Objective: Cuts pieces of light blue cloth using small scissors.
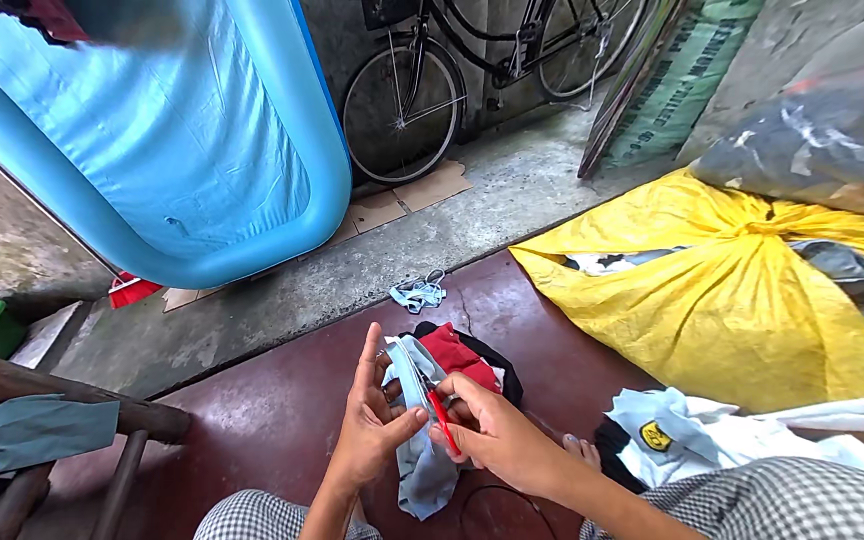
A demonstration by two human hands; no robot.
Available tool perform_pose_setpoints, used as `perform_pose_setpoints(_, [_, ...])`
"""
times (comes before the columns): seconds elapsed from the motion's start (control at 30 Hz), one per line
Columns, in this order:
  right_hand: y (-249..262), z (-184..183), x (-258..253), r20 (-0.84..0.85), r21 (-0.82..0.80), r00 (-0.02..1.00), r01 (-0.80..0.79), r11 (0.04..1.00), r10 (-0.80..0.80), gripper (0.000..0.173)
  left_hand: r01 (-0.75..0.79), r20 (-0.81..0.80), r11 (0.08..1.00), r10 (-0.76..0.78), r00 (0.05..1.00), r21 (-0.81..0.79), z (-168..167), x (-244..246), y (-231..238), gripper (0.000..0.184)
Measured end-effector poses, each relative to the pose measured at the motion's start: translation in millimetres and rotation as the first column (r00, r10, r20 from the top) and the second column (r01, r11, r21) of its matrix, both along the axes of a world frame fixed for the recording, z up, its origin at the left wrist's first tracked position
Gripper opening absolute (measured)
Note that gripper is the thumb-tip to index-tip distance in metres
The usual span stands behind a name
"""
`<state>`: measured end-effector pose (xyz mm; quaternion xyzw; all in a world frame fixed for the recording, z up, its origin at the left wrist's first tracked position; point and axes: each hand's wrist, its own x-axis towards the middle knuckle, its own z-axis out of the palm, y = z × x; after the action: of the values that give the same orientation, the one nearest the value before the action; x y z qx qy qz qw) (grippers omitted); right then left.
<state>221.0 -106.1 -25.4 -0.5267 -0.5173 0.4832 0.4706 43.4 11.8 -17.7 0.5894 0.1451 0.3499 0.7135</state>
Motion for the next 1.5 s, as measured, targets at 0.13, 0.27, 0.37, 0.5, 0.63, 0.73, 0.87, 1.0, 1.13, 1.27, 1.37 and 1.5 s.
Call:
perform_pose_setpoints(0.13, [-2,2,-2,0.052,-0.065,0.998,-0.015,0.998,0.019,0.037,-0.130,0.017,0.956,0.139,0.990,-0.261,-5,1,11,0.084])
perform_pose_setpoints(0.27, [-5,-4,-6,0.193,-0.109,0.979,-0.043,0.993,0.064,0.037,-0.264,-0.026,0.888,0.275,0.961,-0.376,-4,0,18,0.048])
perform_pose_setpoints(0.37, [-6,-9,-7,0.272,-0.085,0.960,-0.046,0.995,0.068,0.035,-0.326,-0.059,0.890,0.325,0.944,-0.320,-2,1,18,0.048])
perform_pose_setpoints(0.5, [-7,-5,-6,0.206,-0.059,0.971,-0.114,0.992,0.124,0.044,-0.236,-0.039,0.948,0.233,0.972,-0.213,2,-7,21,0.063])
perform_pose_setpoints(0.63, [-7,-6,-7,0.148,-0.052,0.973,-0.174,0.983,0.180,0.054,-0.212,-0.127,0.973,0.199,0.972,-0.094,6,-13,24,0.066])
perform_pose_setpoints(0.73, [-8,-9,-9,0.123,-0.080,0.976,-0.171,0.982,0.180,0.054,-0.244,-0.198,0.953,0.208,0.958,-0.177,8,-12,21,0.065])
perform_pose_setpoints(0.87, [-7,-10,-11,0.066,-0.194,0.973,-0.205,0.959,0.222,0.054,-0.256,-0.376,0.938,0.154,0.914,-0.236,11,-12,20,0.062])
perform_pose_setpoints(1.0, [-7,-11,-16,-0.055,-0.263,0.980,-0.199,0.944,0.192,0.053,-0.260,-0.399,0.917,0.126,0.908,-0.302,6,-10,21,0.066])
perform_pose_setpoints(1.13, [-6,-11,-15,-0.035,-0.245,0.984,-0.180,0.953,0.177,0.053,-0.249,-0.333,0.943,0.167,0.928,-0.221,2,-9,18,0.071])
perform_pose_setpoints(1.27, [-5,-9,-12,0.063,-0.168,0.984,-0.152,0.974,0.165,0.056,-0.260,-0.241,0.965,0.246,0.939,-0.026,1,-7,17,0.076])
perform_pose_setpoints(1.37, [-4,-7,-11,0.023,-0.110,0.985,-0.166,0.980,0.169,0.055,-0.261,-0.146,0.964,0.265,0.953,0.046,1,-8,18,0.078])
perform_pose_setpoints(1.5, [-4,-2,-11,-0.215,-0.064,0.953,-0.232,0.971,0.214,0.050,-0.232,-0.021,0.973,0.232,0.973,-0.009,4,-7,16,0.080])
